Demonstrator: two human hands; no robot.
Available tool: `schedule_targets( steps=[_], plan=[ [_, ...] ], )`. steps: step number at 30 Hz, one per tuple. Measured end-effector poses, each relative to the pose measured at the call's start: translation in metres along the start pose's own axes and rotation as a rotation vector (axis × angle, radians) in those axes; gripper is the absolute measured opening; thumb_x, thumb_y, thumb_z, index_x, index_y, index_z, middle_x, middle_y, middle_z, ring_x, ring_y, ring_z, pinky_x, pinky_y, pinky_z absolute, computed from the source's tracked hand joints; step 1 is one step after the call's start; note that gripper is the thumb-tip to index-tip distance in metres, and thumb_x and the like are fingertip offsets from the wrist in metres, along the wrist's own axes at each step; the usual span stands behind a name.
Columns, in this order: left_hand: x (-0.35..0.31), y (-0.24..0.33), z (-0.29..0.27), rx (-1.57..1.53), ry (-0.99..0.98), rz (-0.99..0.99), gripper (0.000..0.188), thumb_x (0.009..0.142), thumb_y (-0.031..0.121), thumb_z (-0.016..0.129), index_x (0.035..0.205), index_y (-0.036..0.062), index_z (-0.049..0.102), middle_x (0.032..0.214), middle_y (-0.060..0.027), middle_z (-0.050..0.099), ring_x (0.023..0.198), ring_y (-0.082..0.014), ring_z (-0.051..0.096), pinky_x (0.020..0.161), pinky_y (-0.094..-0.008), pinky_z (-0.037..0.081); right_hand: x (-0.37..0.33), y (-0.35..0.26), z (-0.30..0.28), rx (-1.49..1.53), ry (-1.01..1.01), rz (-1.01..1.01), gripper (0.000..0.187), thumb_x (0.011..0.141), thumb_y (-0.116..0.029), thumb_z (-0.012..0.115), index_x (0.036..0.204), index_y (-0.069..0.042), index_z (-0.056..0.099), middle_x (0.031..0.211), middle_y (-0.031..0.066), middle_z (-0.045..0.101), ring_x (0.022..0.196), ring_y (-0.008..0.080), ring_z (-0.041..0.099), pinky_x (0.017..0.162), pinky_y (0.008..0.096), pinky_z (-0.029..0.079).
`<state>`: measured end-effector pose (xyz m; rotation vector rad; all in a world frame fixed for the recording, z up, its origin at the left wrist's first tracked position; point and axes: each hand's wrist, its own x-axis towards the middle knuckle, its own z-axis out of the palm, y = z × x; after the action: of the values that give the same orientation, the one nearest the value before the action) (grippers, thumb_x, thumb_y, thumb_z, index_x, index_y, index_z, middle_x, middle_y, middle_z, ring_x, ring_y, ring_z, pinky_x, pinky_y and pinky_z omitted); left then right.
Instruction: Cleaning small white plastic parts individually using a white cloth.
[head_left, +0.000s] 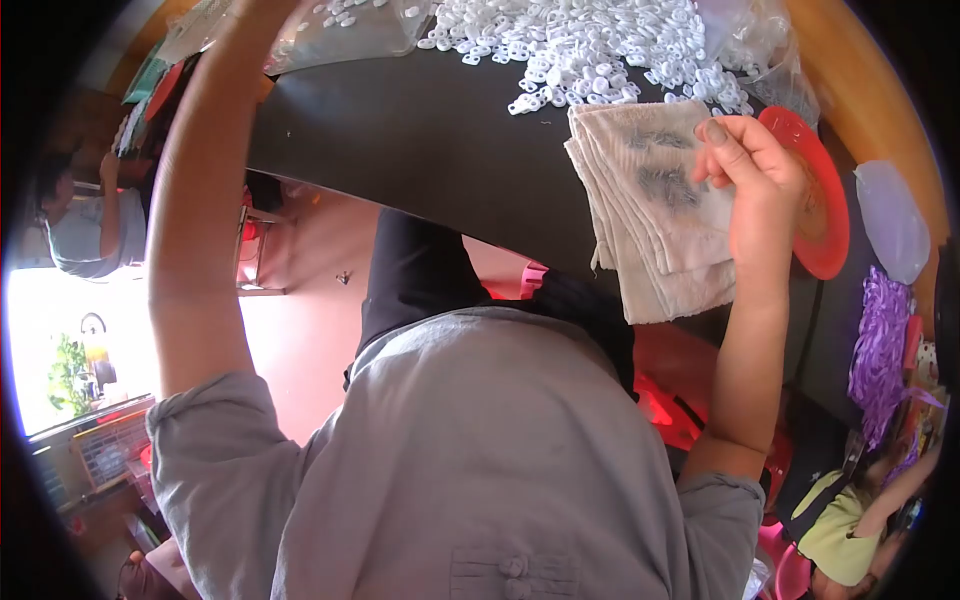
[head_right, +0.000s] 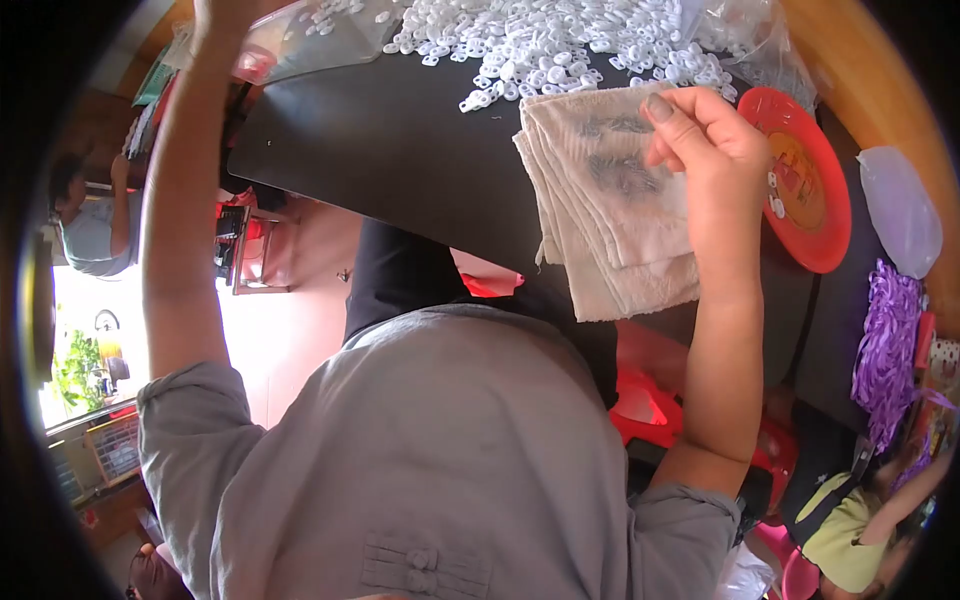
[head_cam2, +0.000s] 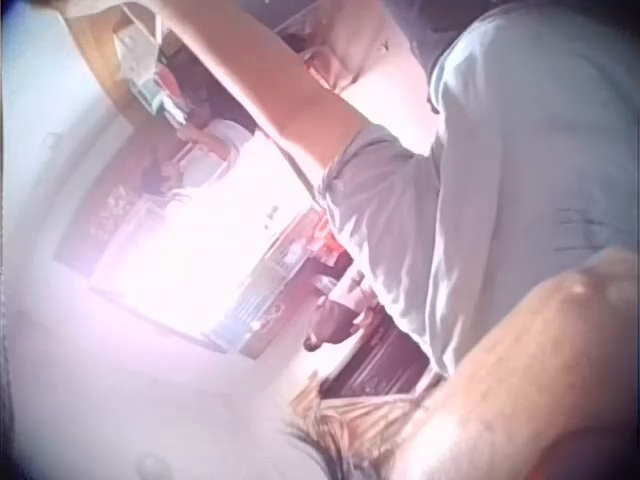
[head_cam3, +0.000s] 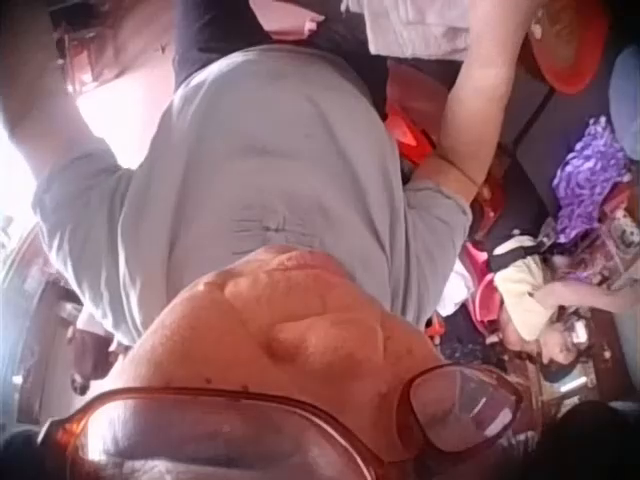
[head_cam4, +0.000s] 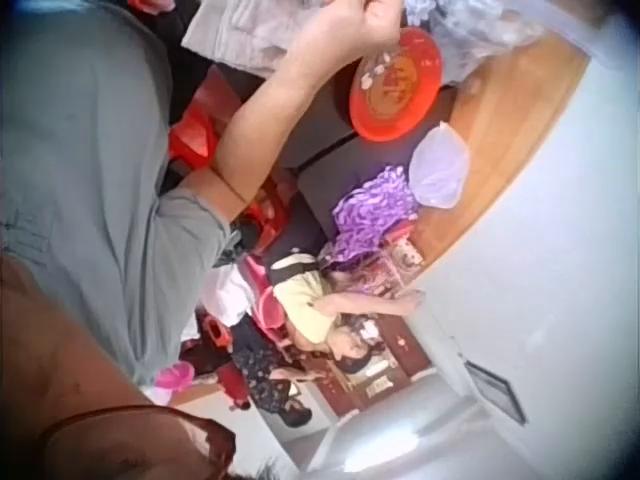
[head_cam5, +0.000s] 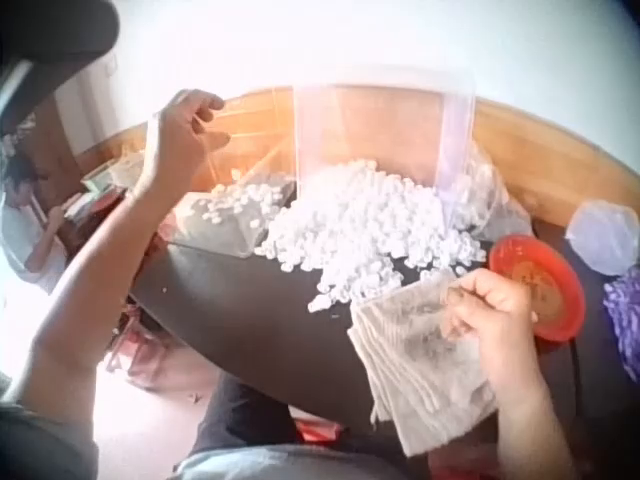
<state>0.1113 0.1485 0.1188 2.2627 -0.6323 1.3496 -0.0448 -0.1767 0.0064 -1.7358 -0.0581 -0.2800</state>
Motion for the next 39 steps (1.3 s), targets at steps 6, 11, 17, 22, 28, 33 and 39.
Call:
schedule_targets(
  steps=[6,11,17,22,28,33,39],
  plan=[
    [-0.111,0.064,0.039,-0.447,-0.52,0.177,0.016,0.074,0.01,0.074,0.084,0.0026,0.064,0.077,-0.0093,0.064,0.067,-0.0257,0.065,0.059,-0.0358,0.052,-0.005,0.003,0.009,-0.595,-0.058,-0.314,0.006,0.086,-0.002,0.061,0.091,-0.001,0.064,0.078,0.0011,0.06,0.07,0.012,0.057,0.066,0.0262,0.045],
    [-0.148,0.065,0.049,-0.305,-0.695,0.122,0.021,0.073,0.016,0.073,0.088,0.0043,0.063,0.09,-0.0125,0.063,0.083,-0.0329,0.064,0.073,-0.0415,0.052,0.005,-0.002,0.021,-0.983,-0.237,-0.627,0.01,0.08,-0.003,0.063,0.09,-0.005,0.063,0.083,0.0081,0.062,0.08,0.0267,0.06,0.069,0.0356,0.047],
    [-0.149,0.057,0.058,-0.348,-0.779,0.033,0.022,0.075,0.017,0.073,0.087,0.0027,0.063,0.086,-0.0127,0.064,0.081,-0.0342,0.064,0.072,-0.0414,0.052,0.015,0.013,0.022,-0.991,-0.267,-0.638,0.007,0.078,-0.003,0.062,0.084,-0.005,0.061,0.08,0.0083,0.059,0.079,0.0291,0.058,0.069,0.0388,0.046],
    [-0.148,0.059,0.052,-0.586,-0.735,-0.138,0.015,0.076,0.014,0.071,0.082,0.002,0.063,0.081,-0.0135,0.065,0.077,-0.0333,0.063,0.069,-0.0391,0.051,0.014,0.012,0.018,-0.915,-0.204,-0.607,0.007,0.078,0.0,0.06,0.084,-0.002,0.057,0.079,0.0092,0.058,0.075,0.028,0.058,0.067,0.037,0.045],
    [-0.141,0.068,0.053,-0.568,-0.743,-0.125,0.011,0.078,0.004,0.068,0.085,-0.001,0.062,0.076,-0.0099,0.063,0.069,-0.0231,0.062,0.065,-0.0314,0.049,0.012,0.002,0.0,-0.63,-0.197,-0.308,0.005,0.081,0.0,0.057,0.086,-0.001,0.057,0.078,0.0062,0.06,0.071,0.0203,0.059,0.064,0.0319,0.045],
    [-0.137,0.09,0.049,-0.508,-0.746,0.044,0.015,0.075,0.003,0.07,0.074,0.0003,0.055,0.071,-0.0108,0.057,0.064,-0.0294,0.057,0.061,-0.036,0.046,0.011,0.002,-0.015,-0.281,-0.253,-0.102,0.008,0.085,-0.001,0.057,0.093,0.001,0.059,0.076,0.0005,0.057,0.07,0.0072,0.051,0.063,0.0232,0.042],
    [-0.129,0.116,0.054,-0.597,-0.83,-0.016,0.014,0.074,0.011,0.069,0.074,0.0014,0.059,0.072,-0.0133,0.061,0.07,-0.0325,0.062,0.063,-0.0404,0.049,0.004,-0.01,-0.018,-0.22,-0.302,-0.03,0.007,0.092,-0.008,0.057,0.093,-0.001,0.057,0.081,-0.0028,0.054,0.074,0.0041,0.049,0.066,0.02,0.038]
  ],
)
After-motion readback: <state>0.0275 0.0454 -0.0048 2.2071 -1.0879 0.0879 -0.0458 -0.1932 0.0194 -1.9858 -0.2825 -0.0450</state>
